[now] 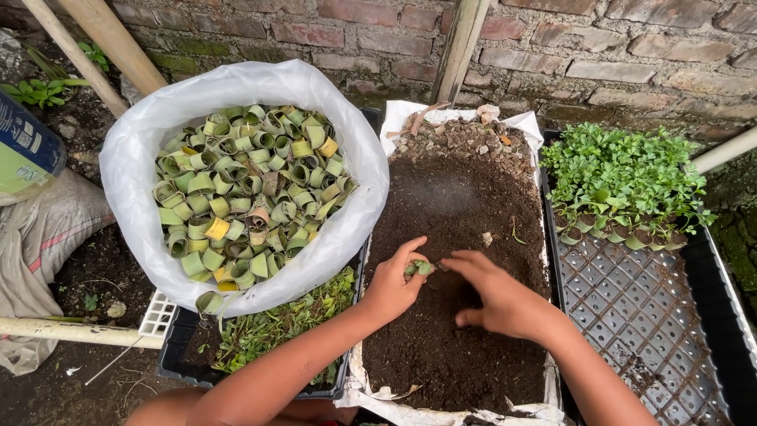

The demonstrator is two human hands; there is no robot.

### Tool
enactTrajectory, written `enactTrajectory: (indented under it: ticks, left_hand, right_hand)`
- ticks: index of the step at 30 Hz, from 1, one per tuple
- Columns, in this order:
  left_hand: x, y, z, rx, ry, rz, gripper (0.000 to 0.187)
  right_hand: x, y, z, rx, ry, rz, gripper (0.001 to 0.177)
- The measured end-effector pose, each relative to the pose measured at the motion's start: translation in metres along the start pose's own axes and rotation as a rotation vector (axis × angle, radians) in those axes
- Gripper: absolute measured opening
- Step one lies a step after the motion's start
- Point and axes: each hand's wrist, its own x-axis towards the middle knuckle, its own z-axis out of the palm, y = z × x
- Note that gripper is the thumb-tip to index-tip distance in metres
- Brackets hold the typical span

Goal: The person is picking up small seedlings and planting them into a tray filled with soil.

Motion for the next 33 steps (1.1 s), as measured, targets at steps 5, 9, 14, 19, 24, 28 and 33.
enactTrajectory:
  ticks: [5,9,14,19,24,28,33]
  left_hand:
    - [0.001,0.002,0.0,0.054,0.011,-0.095,0.059]
    - [0.001,0.001,0.001,0.059,0.038,-0.089,0.059]
    - [0.0,-0.002,0.0,0.061,0.05,-0.084,0.057]
    - [0.0,0.001,-0.001,0.073,0.05,-0.136,0.059]
    - [-0.001,-0.003,-0.001,0.101,0.063,-0.139,0.059]
    - [0.0,0.0,-0.003,0.088,0.062,-0.142,0.058]
    - [0.0,-0.002,-0.001,0.078,0.083,-0.088,0.058]
  right_hand:
    - [0.017,0.042,0.045,-0.107,-0.263,0.048,0.129]
    - [0.041,0.069,0.078,-0.165,-0.02,-0.129,0.118]
    - [0.048,0.081,0.1,-0.405,0.309,-0.265,0.126]
    - [0.054,0.096,0.14,-1.007,0.719,-0.317,0.134]
    - [0.05,0.088,0.148,-0.838,0.686,-0.214,0.122]
    - [0.036,0.073,0.145,-0.837,0.73,-0.249,0.1]
    - [0.031,0.055,0.129,-0.786,0.851,-0.335,0.098]
